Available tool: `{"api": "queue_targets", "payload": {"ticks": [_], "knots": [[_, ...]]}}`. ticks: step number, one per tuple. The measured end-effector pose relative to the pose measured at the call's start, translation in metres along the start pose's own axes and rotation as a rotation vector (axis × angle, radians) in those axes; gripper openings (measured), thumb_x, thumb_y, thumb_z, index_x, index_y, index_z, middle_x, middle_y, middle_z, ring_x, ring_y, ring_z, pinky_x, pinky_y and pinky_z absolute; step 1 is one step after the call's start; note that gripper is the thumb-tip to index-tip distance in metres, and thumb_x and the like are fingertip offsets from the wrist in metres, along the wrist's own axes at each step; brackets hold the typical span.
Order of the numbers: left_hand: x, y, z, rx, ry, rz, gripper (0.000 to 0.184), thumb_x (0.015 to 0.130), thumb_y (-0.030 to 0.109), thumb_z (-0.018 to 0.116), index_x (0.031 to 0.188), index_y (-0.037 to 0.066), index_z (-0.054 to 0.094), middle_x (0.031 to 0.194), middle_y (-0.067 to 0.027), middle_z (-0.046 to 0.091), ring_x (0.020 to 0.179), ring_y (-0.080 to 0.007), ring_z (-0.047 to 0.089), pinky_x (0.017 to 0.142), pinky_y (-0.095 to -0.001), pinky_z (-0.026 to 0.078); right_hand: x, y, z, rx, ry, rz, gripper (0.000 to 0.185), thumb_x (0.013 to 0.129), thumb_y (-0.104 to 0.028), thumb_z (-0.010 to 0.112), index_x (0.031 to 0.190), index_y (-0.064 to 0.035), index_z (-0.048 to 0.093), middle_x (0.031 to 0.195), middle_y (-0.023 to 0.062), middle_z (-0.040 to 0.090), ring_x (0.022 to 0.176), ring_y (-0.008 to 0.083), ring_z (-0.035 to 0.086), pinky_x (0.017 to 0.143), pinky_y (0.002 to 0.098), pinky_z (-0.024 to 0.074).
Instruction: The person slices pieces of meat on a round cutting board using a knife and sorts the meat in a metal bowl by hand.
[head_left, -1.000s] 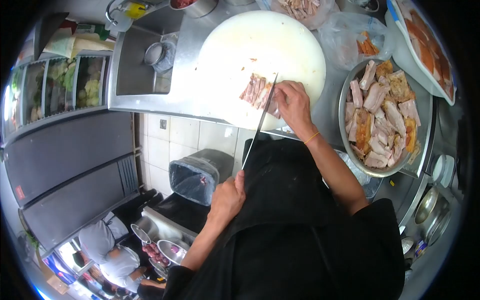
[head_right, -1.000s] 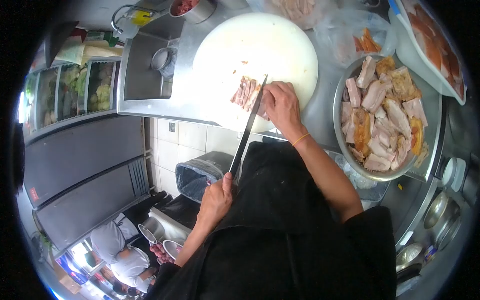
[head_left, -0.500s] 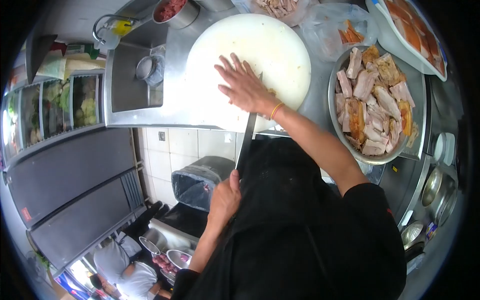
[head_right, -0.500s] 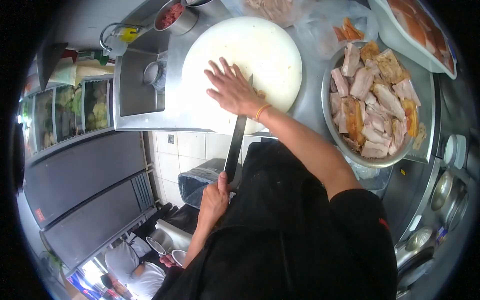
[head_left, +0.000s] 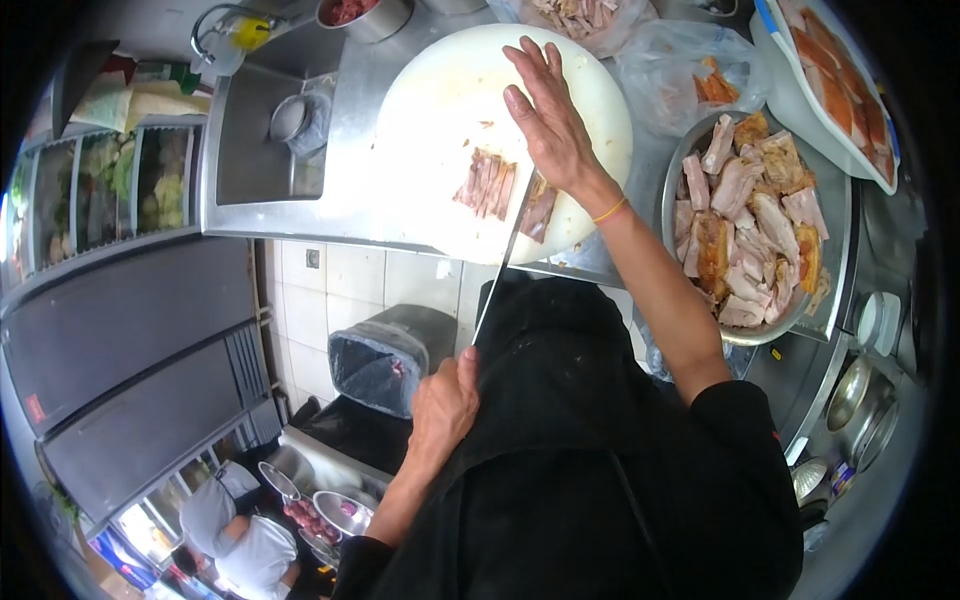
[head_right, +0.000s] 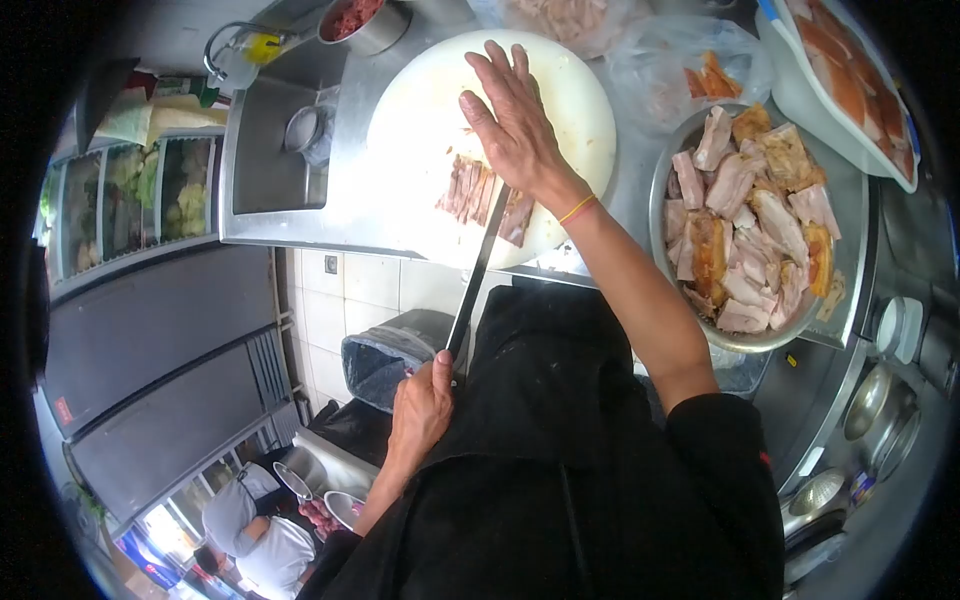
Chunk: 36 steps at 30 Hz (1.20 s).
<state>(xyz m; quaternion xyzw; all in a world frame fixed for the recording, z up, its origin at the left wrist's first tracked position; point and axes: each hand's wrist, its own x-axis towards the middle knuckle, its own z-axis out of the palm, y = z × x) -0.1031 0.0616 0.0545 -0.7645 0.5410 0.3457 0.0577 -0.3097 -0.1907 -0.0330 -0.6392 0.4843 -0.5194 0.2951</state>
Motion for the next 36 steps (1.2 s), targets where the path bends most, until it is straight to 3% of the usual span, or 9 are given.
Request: {"api": "queue_targets", "payload": {"ticks": [9, 13, 16, 17, 19, 21, 28, 33, 36], "knots": [[0.001, 0.008, 0.008, 0.084, 0.003, -0.046, 0.062, 0.109, 0.049, 0.039, 0.087, -0.003, 0.065, 0.083, -0.0371, 0.067, 0.086, -0.0578, 0.065, 0.080, -0.0651, 0.049, 0.013, -0.052, 0.017, -0.448, -0.037, -0.360, 0.061, 0.108, -0.046, 0.042, 0.159, -0.0137, 0.037, 0.170, 0.0161, 0.022, 0.156, 0.0449, 0.016, 0.126, 0.0589, 0.0163], [0.009, 0.005, 0.015, 0.081, -0.006, -0.051, 0.064, 0.109, 0.049, 0.038, 0.087, -0.004, 0.067, 0.088, -0.0382, 0.066, 0.089, -0.0584, 0.064, 0.081, -0.0645, 0.048, -0.038, 0.009, 0.059, -0.481, -0.367, -0.225, 0.063, 0.107, -0.045, 0.042, 0.161, -0.0154, 0.032, 0.172, 0.0122, 0.018, 0.158, 0.0428, 0.010, 0.127, 0.0594, 0.0139], [0.018, 0.001, 0.005, -0.085, -0.068, -0.048, 0.066, 0.109, 0.049, 0.038, 0.087, -0.006, 0.067, 0.090, -0.0384, 0.066, 0.093, -0.0594, 0.062, 0.082, -0.0632, 0.047, -0.023, 0.017, 0.047, -0.191, -0.294, -0.031, 0.061, 0.106, -0.040, 0.047, 0.159, -0.0137, 0.034, 0.170, 0.0143, 0.023, 0.157, 0.0422, 0.012, 0.128, 0.0566, 0.0131], [0.021, 0.003, 0.004, -0.099, -0.043, -0.054, 0.067, 0.110, 0.050, 0.037, 0.088, -0.006, 0.067, 0.091, -0.0383, 0.065, 0.093, -0.0595, 0.061, 0.082, -0.0628, 0.047, -0.019, 0.018, 0.038, -0.136, -0.141, -0.037, 0.049, 0.100, -0.023, 0.056, 0.147, -0.0106, 0.051, 0.160, 0.0189, 0.040, 0.151, 0.0425, 0.029, 0.124, 0.0519, 0.0274], [0.016, 0.003, 0.003, -0.127, -0.009, -0.087, 0.067, 0.110, 0.050, 0.036, 0.088, -0.006, 0.066, 0.092, -0.0382, 0.065, 0.095, -0.0597, 0.060, 0.082, -0.0622, 0.046, -0.021, 0.017, -0.010, 0.103, -0.243, 0.059, 0.037, 0.088, -0.005, 0.062, 0.125, -0.0066, 0.066, 0.141, 0.0196, 0.057, 0.134, 0.0400, 0.049, 0.112, 0.0461, 0.0418], [0.014, 0.003, -0.001, -0.131, -0.015, -0.098, 0.068, 0.110, 0.051, 0.035, 0.089, -0.006, 0.067, 0.092, -0.0382, 0.065, 0.094, -0.0594, 0.060, 0.082, -0.0621, 0.046, -0.039, 0.008, -0.045, -0.126, -0.314, -0.002, 0.032, 0.078, 0.003, 0.064, 0.107, -0.0040, 0.072, 0.127, 0.0168, 0.062, 0.117, 0.0355, 0.056, 0.101, 0.0419, 0.0475], [0.017, -0.001, -0.002, -0.114, -0.007, -0.070, 0.070, 0.110, 0.053, 0.034, 0.092, -0.006, 0.067, 0.089, -0.0363, 0.066, 0.091, -0.0576, 0.062, 0.080, -0.0594, 0.047, -0.087, 0.005, -0.051, -0.245, -0.462, -0.097, 0.040, 0.071, -0.001, 0.073, 0.111, -0.0063, 0.075, 0.113, 0.0122, 0.063, 0.113, 0.0328, 0.055, 0.102, 0.0407, 0.0454], [0.020, -0.024, -0.001, -0.274, 0.075, -0.114, 0.073, 0.109, 0.056, 0.035, 0.087, -0.007, 0.067, 0.075, -0.0297, 0.064, 0.077, -0.0481, 0.065, 0.074, -0.0516, 0.049, -0.076, 0.007, -0.046, -0.290, -0.628, -0.009, 0.031, 0.071, -0.004, 0.078, 0.100, -0.0055, 0.067, 0.105, 0.0112, 0.061, 0.106, 0.0326, 0.054, 0.092, 0.0409, 0.0456], [0.024, -0.032, -0.003, -0.373, 0.131, -0.199, 0.077, 0.108, 0.060, 0.039, 0.082, -0.008, 0.065, 0.065, -0.0210, 0.059, 0.064, -0.0289, 0.059, 0.066, -0.0450, 0.048, -0.074, 0.011, -0.049, -0.237, -0.620, 0.052, 0.025, 0.072, -0.007, 0.077, 0.091, -0.0062, 0.061, 0.093, 0.0124, 0.059, 0.098, 0.0328, 0.057, 0.085, 0.0409, 0.0467]]}}
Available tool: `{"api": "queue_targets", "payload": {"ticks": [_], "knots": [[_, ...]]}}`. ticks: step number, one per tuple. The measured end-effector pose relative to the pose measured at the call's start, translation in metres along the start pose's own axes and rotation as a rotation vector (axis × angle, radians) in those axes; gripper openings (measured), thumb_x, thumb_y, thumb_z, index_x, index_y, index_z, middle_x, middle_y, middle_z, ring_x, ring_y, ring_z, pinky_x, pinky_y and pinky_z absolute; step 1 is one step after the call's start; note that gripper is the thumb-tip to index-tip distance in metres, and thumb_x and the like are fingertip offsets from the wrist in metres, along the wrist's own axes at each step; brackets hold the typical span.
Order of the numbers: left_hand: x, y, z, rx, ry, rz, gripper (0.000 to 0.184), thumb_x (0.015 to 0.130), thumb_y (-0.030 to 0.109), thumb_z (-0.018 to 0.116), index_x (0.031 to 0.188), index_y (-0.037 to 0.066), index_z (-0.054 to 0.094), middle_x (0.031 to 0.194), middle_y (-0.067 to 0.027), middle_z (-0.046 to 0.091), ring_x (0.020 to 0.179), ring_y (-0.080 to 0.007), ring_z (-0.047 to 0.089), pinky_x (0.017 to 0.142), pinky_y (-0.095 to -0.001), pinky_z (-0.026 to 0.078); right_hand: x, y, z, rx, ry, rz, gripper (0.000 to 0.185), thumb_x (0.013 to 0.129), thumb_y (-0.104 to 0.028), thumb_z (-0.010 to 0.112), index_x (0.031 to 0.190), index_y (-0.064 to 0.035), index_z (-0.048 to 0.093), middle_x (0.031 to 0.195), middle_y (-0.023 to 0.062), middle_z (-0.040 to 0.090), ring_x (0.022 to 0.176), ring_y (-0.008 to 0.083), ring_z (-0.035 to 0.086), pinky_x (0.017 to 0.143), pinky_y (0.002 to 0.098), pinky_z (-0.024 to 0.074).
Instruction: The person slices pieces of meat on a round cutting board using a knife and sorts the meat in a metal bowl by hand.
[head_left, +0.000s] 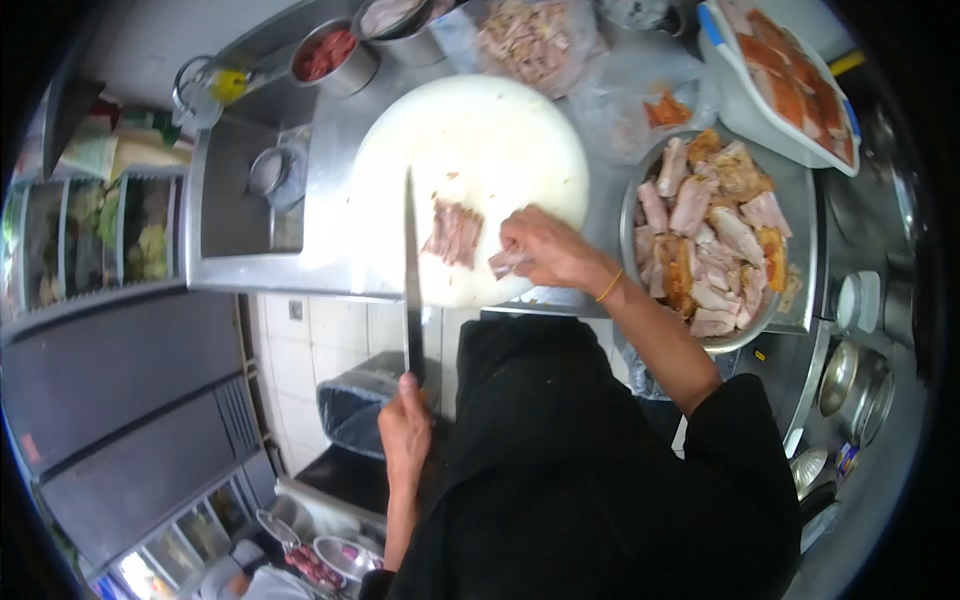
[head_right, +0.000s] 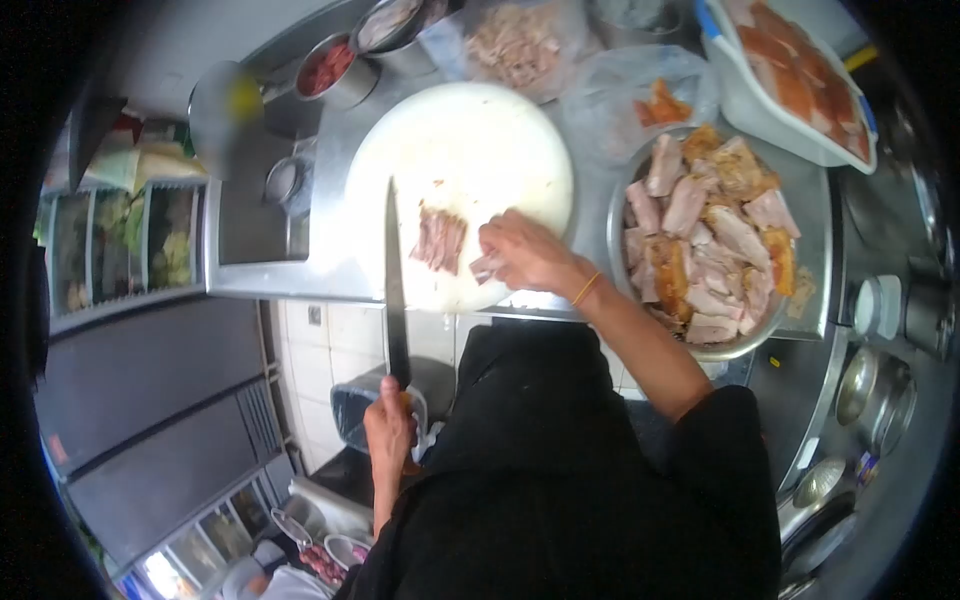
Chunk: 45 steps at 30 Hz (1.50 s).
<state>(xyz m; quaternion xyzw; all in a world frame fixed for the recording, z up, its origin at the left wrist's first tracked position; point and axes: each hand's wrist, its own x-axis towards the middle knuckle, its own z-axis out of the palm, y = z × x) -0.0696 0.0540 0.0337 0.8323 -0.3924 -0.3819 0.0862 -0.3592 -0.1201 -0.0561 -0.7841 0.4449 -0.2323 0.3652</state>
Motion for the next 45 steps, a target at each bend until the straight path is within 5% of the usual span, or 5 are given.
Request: {"api": "queue_targets", "payload": {"ticks": [8, 17, 24, 35, 45], "knots": [[0.000, -0.014, 0.007, -0.290, 0.028, -0.045, 0.078, 0.105, 0.064, 0.042, 0.078, -0.006, 0.061, 0.064, -0.0083, 0.055, 0.057, -0.0150, 0.051, 0.054, -0.0350, 0.041, 0.002, 0.033, -0.062, 0.350, 0.282, 0.122, 0.023, 0.081, -0.006, 0.082, 0.093, -0.0069, 0.063, 0.087, -0.0039, 0.061, 0.085, 0.0074, 0.056, 0.077, 0.0271, 0.0498], [0.006, -0.028, 0.011, -0.263, -0.001, 0.024, 0.075, 0.105, 0.067, 0.038, 0.068, 0.004, 0.052, 0.053, -0.0012, 0.043, 0.045, -0.0123, 0.042, 0.044, -0.0311, 0.035, 0.013, 0.185, -0.221, -0.465, 0.808, 0.652, 0.031, 0.082, -0.020, 0.077, 0.109, -0.0067, 0.068, 0.109, 0.0179, 0.073, 0.105, 0.0379, 0.068, 0.091, 0.0453, 0.0532], [0.015, -0.024, -0.017, -0.491, -0.291, -0.200, 0.076, 0.104, 0.069, 0.037, 0.072, 0.003, 0.055, 0.051, -0.0057, 0.049, 0.037, -0.0169, 0.048, 0.038, -0.0289, 0.039, 0.018, 0.071, -0.053, -0.107, 0.481, 0.273, 0.062, 0.075, -0.011, 0.083, 0.134, -0.0106, 0.063, 0.110, 0.0077, 0.066, 0.088, 0.0213, 0.061, 0.085, 0.0341, 0.0545], [0.045, -0.044, -0.041, -0.521, -0.589, -0.295, 0.068, 0.105, 0.066, 0.039, 0.073, 0.006, 0.051, 0.049, -0.0018, 0.042, 0.036, -0.0128, 0.040, 0.035, -0.0271, 0.034, 0.090, -0.061, 0.105, -0.200, 0.442, 0.304, 0.086, 0.083, -0.049, 0.079, 0.138, 0.0084, 0.046, 0.123, 0.0304, 0.050, 0.114, 0.0437, 0.050, 0.096, 0.0513, 0.0425], [0.090, -0.027, -0.026, -0.493, -0.815, -0.187, 0.067, 0.105, 0.064, 0.040, 0.074, 0.006, 0.051, 0.051, -0.0003, 0.041, 0.037, -0.0123, 0.039, 0.037, -0.0267, 0.033, 0.097, -0.050, 0.135, -0.239, 0.735, 0.121, 0.026, 0.094, -0.010, 0.063, 0.120, -0.0046, 0.062, 0.117, 0.0181, 0.052, 0.106, 0.0365, 0.050, 0.093, 0.0479, 0.0420]]}}
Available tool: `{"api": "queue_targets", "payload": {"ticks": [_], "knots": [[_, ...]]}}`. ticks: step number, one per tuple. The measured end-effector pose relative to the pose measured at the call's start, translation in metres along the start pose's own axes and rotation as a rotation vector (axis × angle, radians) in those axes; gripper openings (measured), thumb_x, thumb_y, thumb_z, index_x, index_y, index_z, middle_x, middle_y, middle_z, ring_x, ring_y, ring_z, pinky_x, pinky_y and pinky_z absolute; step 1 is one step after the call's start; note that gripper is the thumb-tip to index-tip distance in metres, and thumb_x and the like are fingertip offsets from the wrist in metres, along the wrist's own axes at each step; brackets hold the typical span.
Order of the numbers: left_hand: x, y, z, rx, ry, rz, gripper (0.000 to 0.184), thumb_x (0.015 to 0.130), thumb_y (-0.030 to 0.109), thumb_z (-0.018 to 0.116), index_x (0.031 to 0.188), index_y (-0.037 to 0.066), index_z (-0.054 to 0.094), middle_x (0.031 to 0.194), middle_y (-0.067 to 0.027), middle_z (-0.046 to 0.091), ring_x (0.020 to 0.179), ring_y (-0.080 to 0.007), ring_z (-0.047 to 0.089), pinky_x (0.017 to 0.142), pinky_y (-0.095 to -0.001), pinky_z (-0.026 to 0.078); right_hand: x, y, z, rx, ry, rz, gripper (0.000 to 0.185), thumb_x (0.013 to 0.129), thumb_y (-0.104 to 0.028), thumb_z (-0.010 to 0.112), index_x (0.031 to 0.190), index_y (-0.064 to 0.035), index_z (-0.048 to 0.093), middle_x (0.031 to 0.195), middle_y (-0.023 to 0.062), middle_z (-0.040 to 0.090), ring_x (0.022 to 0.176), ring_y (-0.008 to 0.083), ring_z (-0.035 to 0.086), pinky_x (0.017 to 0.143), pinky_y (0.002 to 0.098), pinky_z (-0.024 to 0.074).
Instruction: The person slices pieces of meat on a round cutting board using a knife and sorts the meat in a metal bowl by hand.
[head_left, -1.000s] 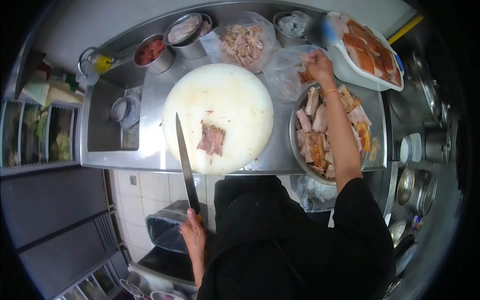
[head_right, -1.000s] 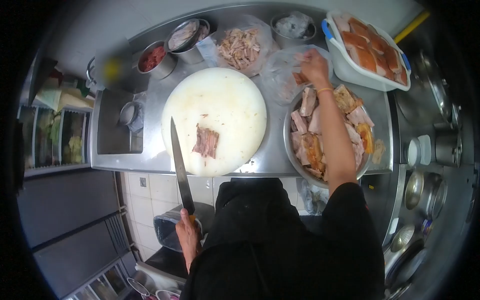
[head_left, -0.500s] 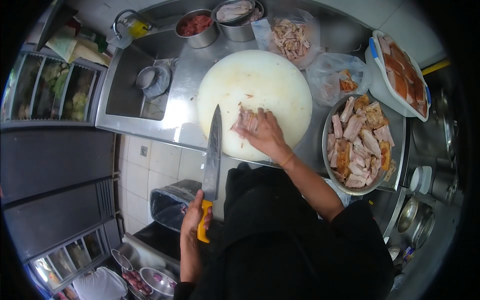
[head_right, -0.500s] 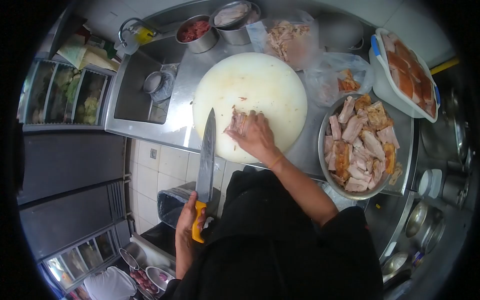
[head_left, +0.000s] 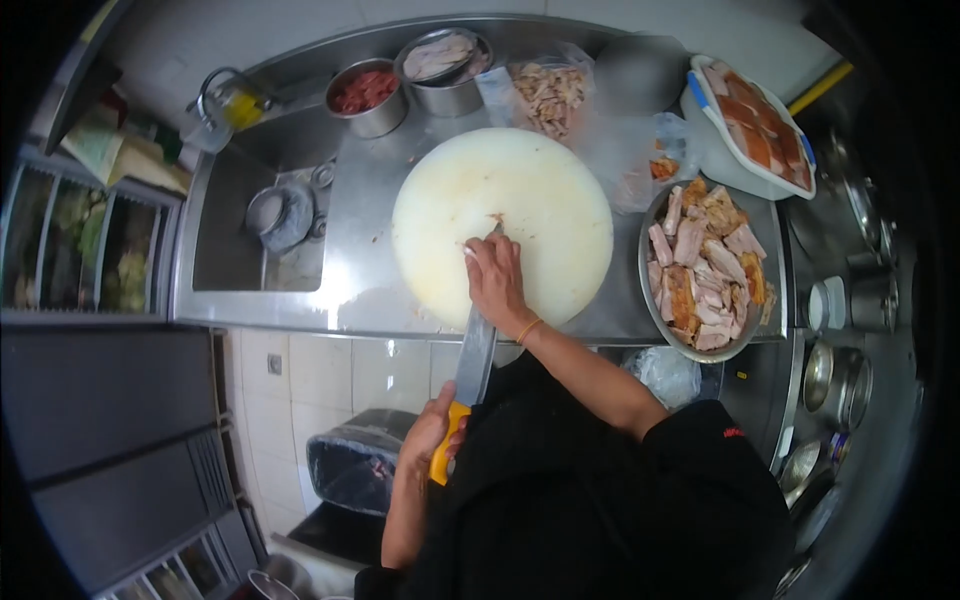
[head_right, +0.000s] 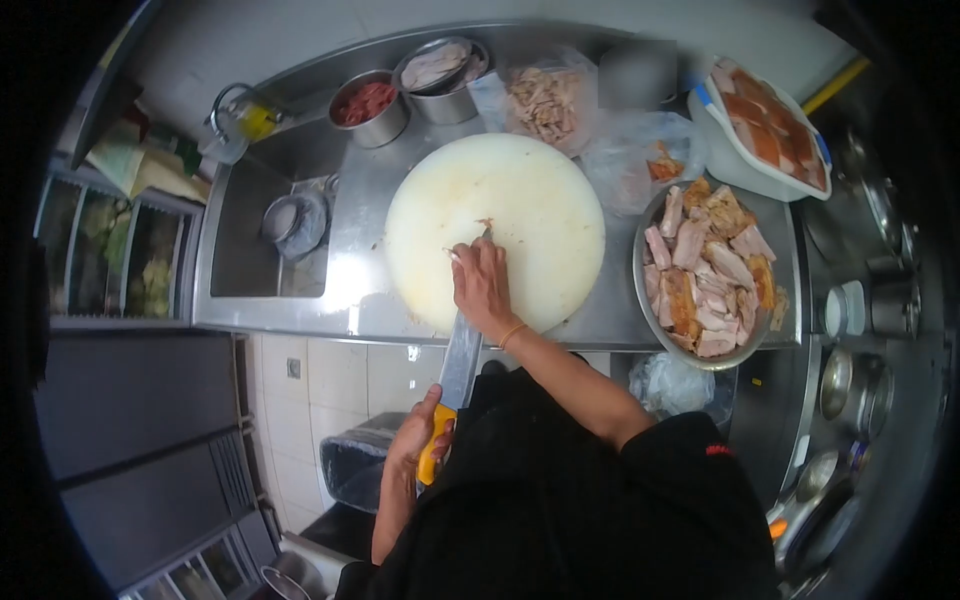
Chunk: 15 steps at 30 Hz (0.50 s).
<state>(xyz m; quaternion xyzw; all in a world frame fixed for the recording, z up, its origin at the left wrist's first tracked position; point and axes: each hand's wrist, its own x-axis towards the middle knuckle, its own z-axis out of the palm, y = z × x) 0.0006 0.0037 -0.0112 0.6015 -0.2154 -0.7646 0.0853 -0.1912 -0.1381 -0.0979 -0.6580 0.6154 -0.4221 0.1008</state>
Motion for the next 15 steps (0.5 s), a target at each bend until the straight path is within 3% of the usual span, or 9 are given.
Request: {"api": "queue_targets", "payload": {"ticks": [7, 15], "knots": [[0.014, 0.072, 0.020, 0.165, -0.061, 0.058, 0.066, 0.106, 0.064, 0.035, 0.076, 0.007, 0.051, 0.050, 0.0002, 0.041, 0.035, -0.0121, 0.038, 0.036, -0.0269, 0.033, 0.043, 0.028, -0.019, 0.096, 0.250, 0.055, 0.026, 0.092, -0.006, 0.066, 0.118, -0.0077, 0.067, 0.112, 0.0162, 0.054, 0.101, 0.0349, 0.051, 0.091, 0.0468, 0.0420], [0.055, 0.212, 0.094, 0.200, -0.015, 0.185, 0.066, 0.107, 0.062, 0.030, 0.076, 0.007, 0.050, 0.051, -0.0016, 0.041, 0.036, -0.0144, 0.037, 0.038, -0.0295, 0.033, 0.228, 0.130, -0.035, 0.063, 0.389, -0.024, 0.023, 0.089, -0.009, 0.068, 0.112, -0.0057, 0.070, 0.111, 0.0186, 0.058, 0.106, 0.0379, 0.054, 0.096, 0.0484, 0.0438]]}}
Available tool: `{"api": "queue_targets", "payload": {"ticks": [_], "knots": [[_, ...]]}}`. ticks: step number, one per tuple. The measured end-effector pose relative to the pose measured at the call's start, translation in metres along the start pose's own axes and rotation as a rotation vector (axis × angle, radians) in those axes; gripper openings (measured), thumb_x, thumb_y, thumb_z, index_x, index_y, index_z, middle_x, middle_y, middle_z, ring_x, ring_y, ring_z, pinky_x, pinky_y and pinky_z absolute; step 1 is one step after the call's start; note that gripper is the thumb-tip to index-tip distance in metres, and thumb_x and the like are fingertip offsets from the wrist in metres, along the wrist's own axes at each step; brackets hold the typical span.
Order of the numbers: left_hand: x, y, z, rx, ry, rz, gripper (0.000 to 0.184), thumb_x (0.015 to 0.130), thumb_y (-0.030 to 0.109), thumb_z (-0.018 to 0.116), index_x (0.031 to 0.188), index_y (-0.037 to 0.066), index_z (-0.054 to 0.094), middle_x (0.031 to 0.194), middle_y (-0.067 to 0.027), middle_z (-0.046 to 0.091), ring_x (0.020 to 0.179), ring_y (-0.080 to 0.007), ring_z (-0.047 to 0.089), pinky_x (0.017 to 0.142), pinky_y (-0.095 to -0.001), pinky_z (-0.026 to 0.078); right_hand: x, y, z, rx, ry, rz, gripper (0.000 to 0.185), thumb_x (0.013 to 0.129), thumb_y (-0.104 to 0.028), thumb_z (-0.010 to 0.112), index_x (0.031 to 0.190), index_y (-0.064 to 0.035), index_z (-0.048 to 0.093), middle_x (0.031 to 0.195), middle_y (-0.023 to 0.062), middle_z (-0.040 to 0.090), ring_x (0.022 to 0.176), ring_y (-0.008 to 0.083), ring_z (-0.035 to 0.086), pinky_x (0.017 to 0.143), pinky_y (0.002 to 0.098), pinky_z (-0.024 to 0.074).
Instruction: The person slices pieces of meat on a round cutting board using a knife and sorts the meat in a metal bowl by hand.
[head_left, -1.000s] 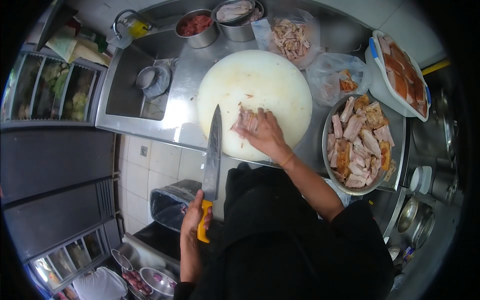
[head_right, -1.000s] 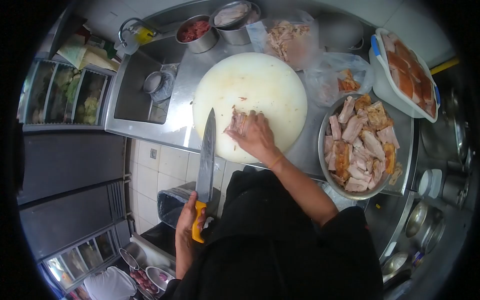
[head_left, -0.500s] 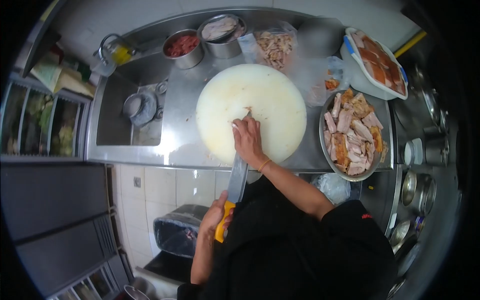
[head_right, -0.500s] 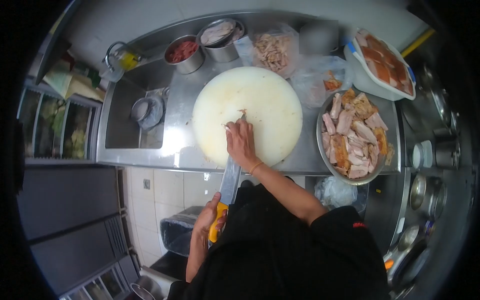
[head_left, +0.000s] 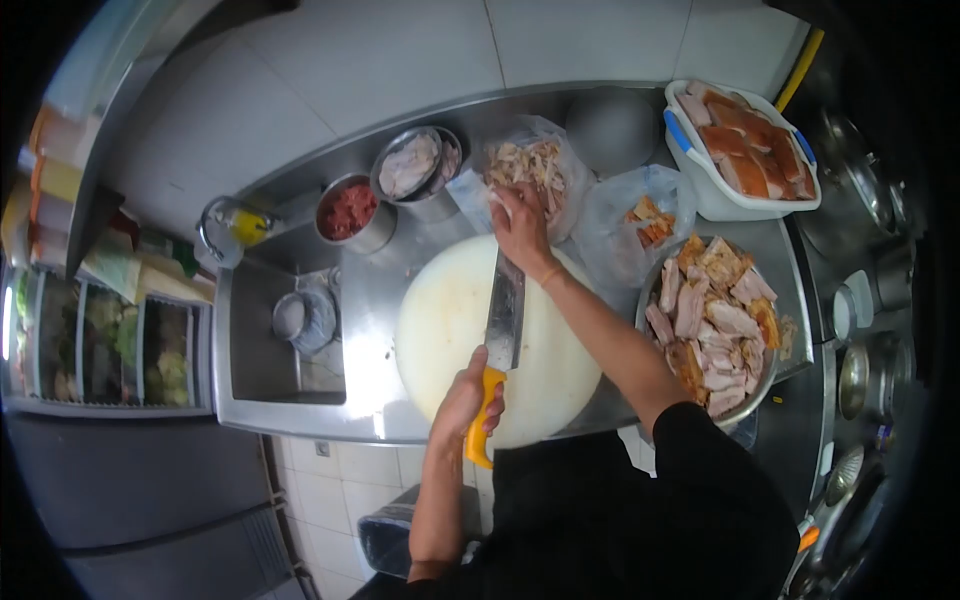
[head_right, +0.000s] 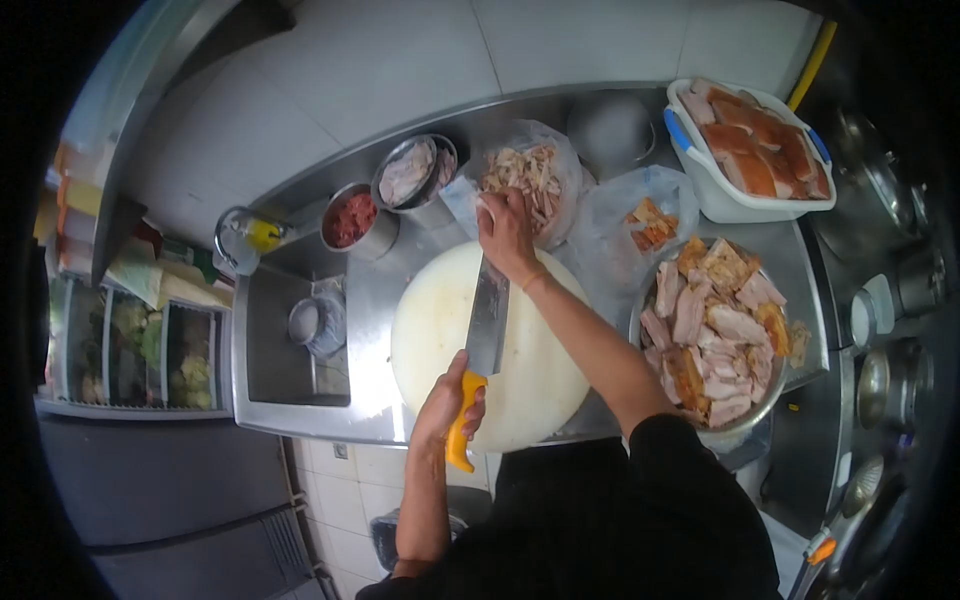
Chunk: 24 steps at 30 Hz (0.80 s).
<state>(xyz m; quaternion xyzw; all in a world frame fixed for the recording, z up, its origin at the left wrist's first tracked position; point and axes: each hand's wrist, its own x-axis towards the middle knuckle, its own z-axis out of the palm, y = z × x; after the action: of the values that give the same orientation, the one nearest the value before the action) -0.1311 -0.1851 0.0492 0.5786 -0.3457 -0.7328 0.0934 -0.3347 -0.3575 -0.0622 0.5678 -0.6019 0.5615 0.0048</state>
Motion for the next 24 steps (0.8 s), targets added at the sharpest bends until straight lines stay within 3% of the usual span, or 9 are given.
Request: {"api": "queue_targets", "payload": {"ticks": [2, 5, 8, 11, 15, 17, 19, 22, 24], "knots": [[0.015, 0.015, 0.008, -0.011, 0.031, 0.005, 0.066, 0.107, 0.062, 0.030, 0.075, 0.008, 0.050, 0.051, -0.0017, 0.041, 0.036, -0.0144, 0.038, 0.038, -0.0290, 0.034, 0.040, 0.032, 0.021, -0.065, -0.025, -0.022, 0.020, 0.090, -0.012, 0.068, 0.108, -0.0047, 0.072, 0.113, 0.0194, 0.059, 0.107, 0.0387, 0.055, 0.098, 0.0489, 0.0444], [0.026, 0.016, 0.013, -0.014, 0.091, -0.032, 0.068, 0.107, 0.062, 0.028, 0.075, 0.008, 0.052, 0.050, -0.0019, 0.042, 0.036, -0.0146, 0.041, 0.038, -0.0279, 0.036, 0.089, 0.068, 0.054, -0.184, -0.158, 0.155, 0.022, 0.090, -0.015, 0.065, 0.106, -0.0036, 0.075, 0.121, 0.0186, 0.063, 0.117, 0.0388, 0.055, 0.103, 0.0478, 0.0450], [0.016, -0.002, 0.016, -0.018, 0.138, -0.087, 0.068, 0.107, 0.063, 0.028, 0.076, 0.007, 0.052, 0.050, -0.0023, 0.043, 0.037, -0.0149, 0.042, 0.039, -0.0280, 0.037, 0.116, 0.097, 0.071, -0.458, -0.534, 0.178, 0.024, 0.090, -0.017, 0.064, 0.107, -0.0055, 0.077, 0.129, 0.0152, 0.065, 0.127, 0.0374, 0.054, 0.107, 0.0475, 0.0447], [-0.005, -0.026, 0.022, -0.019, 0.200, -0.116, 0.068, 0.107, 0.063, 0.029, 0.076, 0.007, 0.053, 0.050, -0.0028, 0.042, 0.037, -0.0149, 0.041, 0.039, -0.0289, 0.036, 0.120, 0.111, 0.076, -0.457, -0.696, 0.275, 0.034, 0.081, -0.020, 0.071, 0.112, -0.0081, 0.075, 0.118, 0.0160, 0.069, 0.119, 0.0370, 0.059, 0.106, 0.0450, 0.0454], [-0.026, -0.060, 0.029, -0.215, 0.304, -0.244, 0.067, 0.103, 0.068, 0.037, 0.073, 0.010, 0.051, 0.048, -0.0007, 0.039, 0.035, -0.0132, 0.035, 0.035, -0.0280, 0.030, 0.106, 0.087, 0.057, -0.308, -0.408, 0.164, 0.028, 0.080, -0.017, 0.070, 0.106, -0.0079, 0.074, 0.114, 0.0137, 0.069, 0.115, 0.0346, 0.061, 0.104, 0.0473, 0.0455], [-0.034, -0.064, 0.034, -0.250, 0.415, -0.293, 0.064, 0.102, 0.068, 0.041, 0.077, 0.010, 0.052, 0.050, -0.0008, 0.041, 0.036, -0.0123, 0.036, 0.035, -0.0261, 0.029, 0.080, 0.073, 0.044, -0.113, -0.005, 0.032, 0.023, 0.080, -0.015, 0.070, 0.102, -0.0077, 0.073, 0.110, 0.0131, 0.068, 0.113, 0.0339, 0.060, 0.102, 0.0473, 0.0454], [-0.039, -0.064, 0.036, -0.281, 0.514, -0.312, 0.059, 0.101, 0.067, 0.047, 0.086, 0.010, 0.053, 0.051, -0.0016, 0.043, 0.034, -0.0122, 0.035, 0.035, -0.0244, 0.027, 0.058, 0.037, -0.007, -0.016, 0.100, 0.041, 0.020, 0.082, -0.012, 0.072, 0.101, -0.0062, 0.072, 0.109, 0.0123, 0.067, 0.111, 0.0333, 0.060, 0.100, 0.0458, 0.0457], [-0.039, -0.076, 0.021, -0.214, 0.465, -0.162, 0.064, 0.101, 0.071, 0.043, 0.083, 0.010, 0.052, 0.050, -0.0011, 0.042, 0.034, -0.0133, 0.036, 0.035, -0.0266, 0.028, 0.019, 0.015, -0.083, -0.002, 0.112, 0.117, 0.022, 0.080, -0.009, 0.073, 0.102, -0.0081, 0.072, 0.112, 0.0104, 0.064, 0.118, 0.0326, 0.053, 0.100, 0.0464, 0.0444], [-0.042, -0.080, 0.005, -0.185, 0.399, -0.152, 0.060, 0.106, 0.063, 0.038, 0.091, 0.007, 0.053, 0.055, -0.0026, 0.046, 0.038, -0.0142, 0.039, 0.038, -0.0272, 0.031, -0.011, 0.015, -0.133, -0.091, 0.138, 0.147, 0.025, 0.079, -0.005, 0.074, 0.103, -0.0086, 0.072, 0.114, 0.0108, 0.065, 0.117, 0.0331, 0.055, 0.101, 0.0455, 0.0442]]}}
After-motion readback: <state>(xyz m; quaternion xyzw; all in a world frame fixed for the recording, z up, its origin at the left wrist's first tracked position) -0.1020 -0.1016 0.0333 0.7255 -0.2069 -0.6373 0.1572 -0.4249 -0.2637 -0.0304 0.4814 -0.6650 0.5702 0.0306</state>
